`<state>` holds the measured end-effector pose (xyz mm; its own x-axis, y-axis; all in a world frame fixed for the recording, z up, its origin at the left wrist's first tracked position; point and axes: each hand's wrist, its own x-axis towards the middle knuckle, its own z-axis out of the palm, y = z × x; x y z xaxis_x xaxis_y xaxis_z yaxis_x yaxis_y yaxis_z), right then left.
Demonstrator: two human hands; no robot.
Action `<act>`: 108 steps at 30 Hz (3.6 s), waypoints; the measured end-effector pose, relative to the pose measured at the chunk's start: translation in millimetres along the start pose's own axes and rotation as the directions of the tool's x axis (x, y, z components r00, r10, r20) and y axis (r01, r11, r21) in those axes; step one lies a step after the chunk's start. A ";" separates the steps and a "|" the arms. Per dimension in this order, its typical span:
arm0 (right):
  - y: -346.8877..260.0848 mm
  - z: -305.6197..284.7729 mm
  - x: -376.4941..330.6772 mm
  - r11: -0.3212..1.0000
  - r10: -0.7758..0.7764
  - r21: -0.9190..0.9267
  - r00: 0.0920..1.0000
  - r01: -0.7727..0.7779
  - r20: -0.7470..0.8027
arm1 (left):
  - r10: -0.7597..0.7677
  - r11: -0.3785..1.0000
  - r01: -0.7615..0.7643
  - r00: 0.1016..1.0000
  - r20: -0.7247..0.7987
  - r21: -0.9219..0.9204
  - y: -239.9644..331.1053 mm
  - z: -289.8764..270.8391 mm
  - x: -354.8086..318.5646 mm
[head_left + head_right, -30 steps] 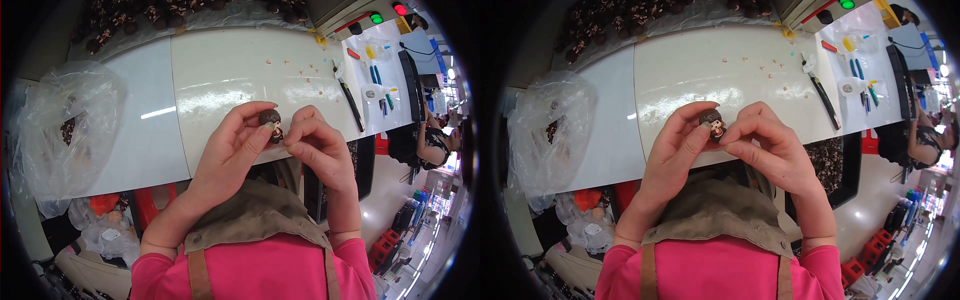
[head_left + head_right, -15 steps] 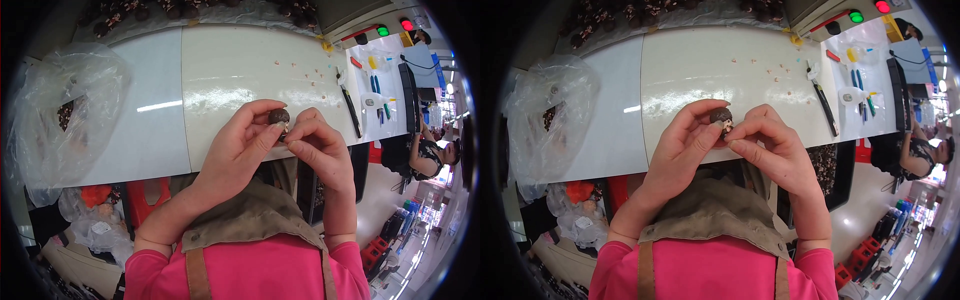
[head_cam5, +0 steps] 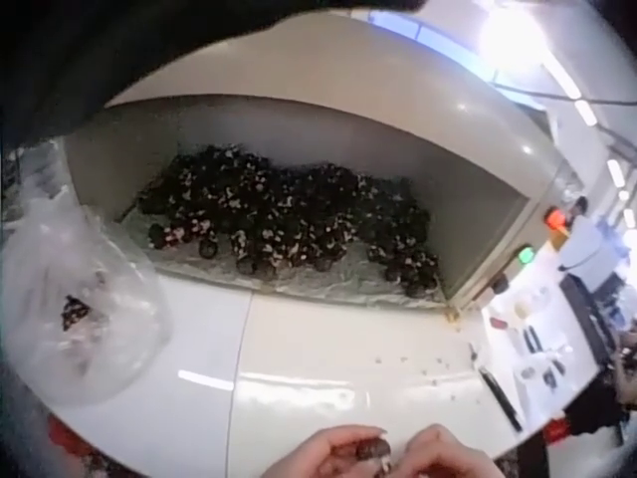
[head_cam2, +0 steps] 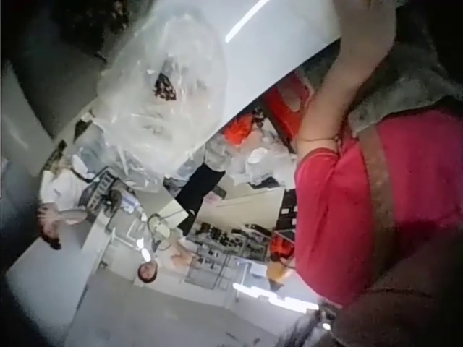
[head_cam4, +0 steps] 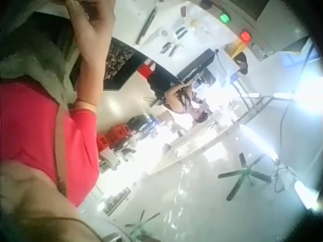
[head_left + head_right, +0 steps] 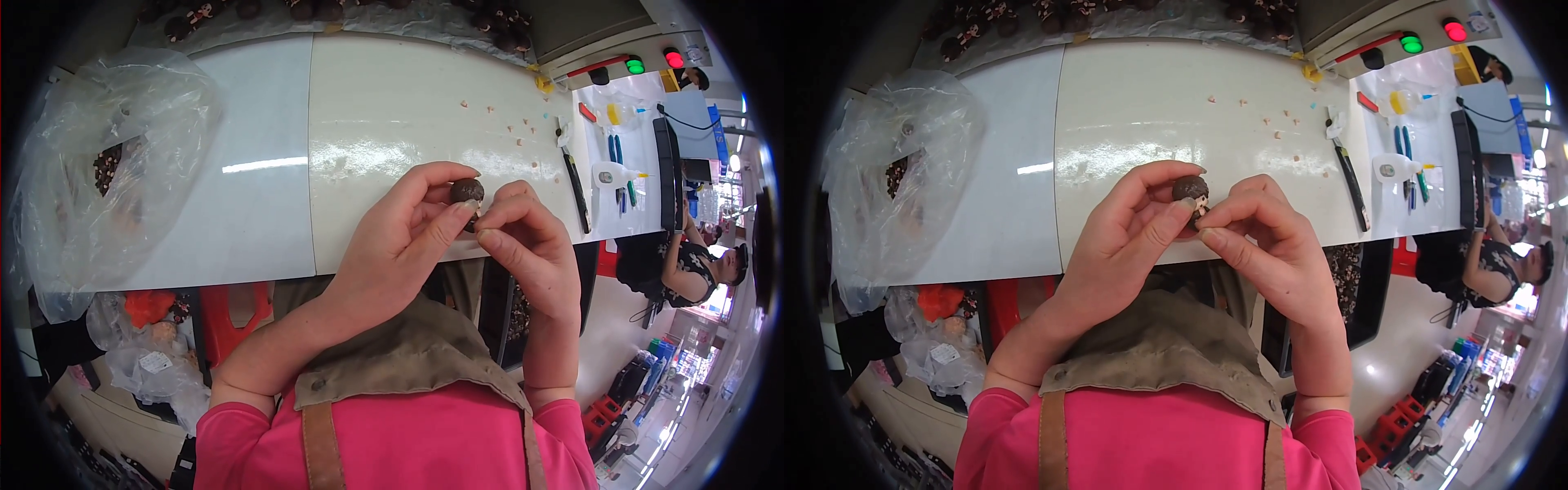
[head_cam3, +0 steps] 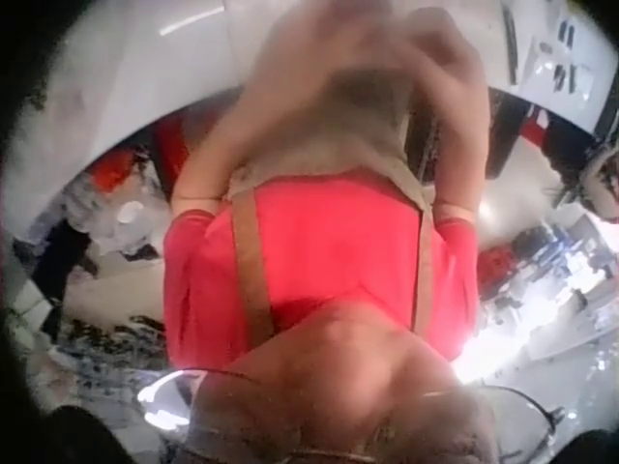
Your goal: Assembling small plastic figurines by applying glue and attaching hair components using an alignment tool.
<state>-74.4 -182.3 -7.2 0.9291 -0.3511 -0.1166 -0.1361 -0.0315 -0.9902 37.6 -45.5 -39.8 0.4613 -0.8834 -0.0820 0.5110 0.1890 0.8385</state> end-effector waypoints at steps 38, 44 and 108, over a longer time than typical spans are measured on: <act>24.8 28.7 -19.6 0.702 -0.538 -0.533 0.842 0.472 0.036 | 0.058 0.996 -0.049 0.992 -0.111 0.080 -2.7 10.4 -28.0; 31.2 35.3 -18.5 0.799 -0.504 -0.439 0.856 0.410 -0.118 | -0.004 0.997 0.012 0.994 -0.111 0.074 1.2 14.3 -22.0; 20.6 15.3 -18.8 0.878 -0.479 -0.134 0.839 0.460 -0.258 | -0.113 0.982 0.125 0.989 -0.094 0.141 20.4 38.5 -13.6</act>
<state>-89.4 -162.0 -26.6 0.7558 -0.5213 0.3961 0.2613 -0.3146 -0.9126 13.8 -46.1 -0.9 0.4666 -0.8550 -0.2263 0.4574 0.0143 0.8891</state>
